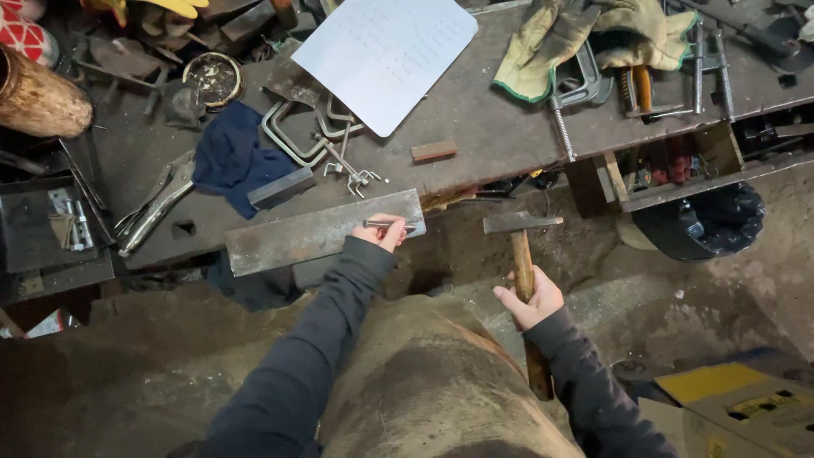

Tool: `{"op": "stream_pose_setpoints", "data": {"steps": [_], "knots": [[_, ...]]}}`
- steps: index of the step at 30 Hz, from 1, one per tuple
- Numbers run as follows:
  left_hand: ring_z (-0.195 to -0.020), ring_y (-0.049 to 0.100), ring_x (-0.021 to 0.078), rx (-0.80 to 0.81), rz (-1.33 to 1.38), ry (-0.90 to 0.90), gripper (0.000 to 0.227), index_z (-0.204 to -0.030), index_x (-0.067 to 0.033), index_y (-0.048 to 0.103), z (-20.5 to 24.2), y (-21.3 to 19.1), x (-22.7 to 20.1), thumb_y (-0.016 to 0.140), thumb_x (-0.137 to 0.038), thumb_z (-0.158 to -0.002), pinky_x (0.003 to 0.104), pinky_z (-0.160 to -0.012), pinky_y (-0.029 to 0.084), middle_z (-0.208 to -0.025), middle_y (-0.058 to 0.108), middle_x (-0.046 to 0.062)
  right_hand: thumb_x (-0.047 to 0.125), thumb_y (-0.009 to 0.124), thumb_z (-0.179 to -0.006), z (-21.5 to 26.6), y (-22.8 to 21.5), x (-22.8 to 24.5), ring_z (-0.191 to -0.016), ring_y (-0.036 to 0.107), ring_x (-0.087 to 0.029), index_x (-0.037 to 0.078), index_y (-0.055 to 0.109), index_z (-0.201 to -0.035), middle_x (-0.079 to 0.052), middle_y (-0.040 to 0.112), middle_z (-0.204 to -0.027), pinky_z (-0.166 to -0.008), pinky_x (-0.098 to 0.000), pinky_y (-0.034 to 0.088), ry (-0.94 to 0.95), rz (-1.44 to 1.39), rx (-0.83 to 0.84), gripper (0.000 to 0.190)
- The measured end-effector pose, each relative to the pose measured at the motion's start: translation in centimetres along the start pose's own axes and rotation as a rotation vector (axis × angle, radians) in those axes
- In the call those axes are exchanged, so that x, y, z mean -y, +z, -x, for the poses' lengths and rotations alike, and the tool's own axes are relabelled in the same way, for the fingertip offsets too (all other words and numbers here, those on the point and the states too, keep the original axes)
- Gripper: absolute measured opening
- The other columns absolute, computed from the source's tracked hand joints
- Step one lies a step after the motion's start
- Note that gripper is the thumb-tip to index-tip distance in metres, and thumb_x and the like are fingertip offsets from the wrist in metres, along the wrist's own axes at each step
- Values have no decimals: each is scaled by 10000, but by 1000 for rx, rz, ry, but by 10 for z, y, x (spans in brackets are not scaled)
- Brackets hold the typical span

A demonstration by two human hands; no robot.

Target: Marking and preparing metal pieces on a workshop workbench using a scribe and a hammer.

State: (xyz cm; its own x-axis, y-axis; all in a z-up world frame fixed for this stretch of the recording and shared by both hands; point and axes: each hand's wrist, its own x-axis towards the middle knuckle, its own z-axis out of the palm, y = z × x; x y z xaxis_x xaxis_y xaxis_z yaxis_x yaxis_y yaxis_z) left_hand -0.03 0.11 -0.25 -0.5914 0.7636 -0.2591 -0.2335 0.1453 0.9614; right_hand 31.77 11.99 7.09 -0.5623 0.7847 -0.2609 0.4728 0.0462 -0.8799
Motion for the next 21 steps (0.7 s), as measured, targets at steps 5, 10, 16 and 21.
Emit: {"op": "stream_pose_setpoints", "data": {"steps": [5,10,16,21], "knots": [[-773,711,104,6,-21,44,186,-1036,19,706,-4,0,12,695,-156,-975,252,-704,587,-857,753,69,193,796,-861,1,2,13,-576,568,-73,53,563,-1090,-2,634,-728,-522,-264,468,56,-46,40,356],[-770,713,99,3,-59,43,191,-1036,11,712,-5,1,11,695,-168,-972,247,-699,586,-854,754,65,198,802,-852,3,2,32,-509,533,-72,46,563,-1078,-2,610,-701,-455,-267,439,82,-85,59,362],[-765,717,98,-6,-88,50,190,-1032,10,722,0,2,-4,697,-168,-969,247,-695,590,-845,758,64,210,802,-843,2,3,23,-528,544,-65,49,569,-1078,1,621,-702,-468,-259,449,85,-48,44,368],[-756,732,93,-18,-169,48,198,-1031,-3,730,1,4,-7,697,-186,-964,251,-690,598,-834,768,60,229,794,-841,5,3,57,-463,530,-141,56,585,-1092,-47,584,-638,-461,-309,438,238,64,35,369]]}}
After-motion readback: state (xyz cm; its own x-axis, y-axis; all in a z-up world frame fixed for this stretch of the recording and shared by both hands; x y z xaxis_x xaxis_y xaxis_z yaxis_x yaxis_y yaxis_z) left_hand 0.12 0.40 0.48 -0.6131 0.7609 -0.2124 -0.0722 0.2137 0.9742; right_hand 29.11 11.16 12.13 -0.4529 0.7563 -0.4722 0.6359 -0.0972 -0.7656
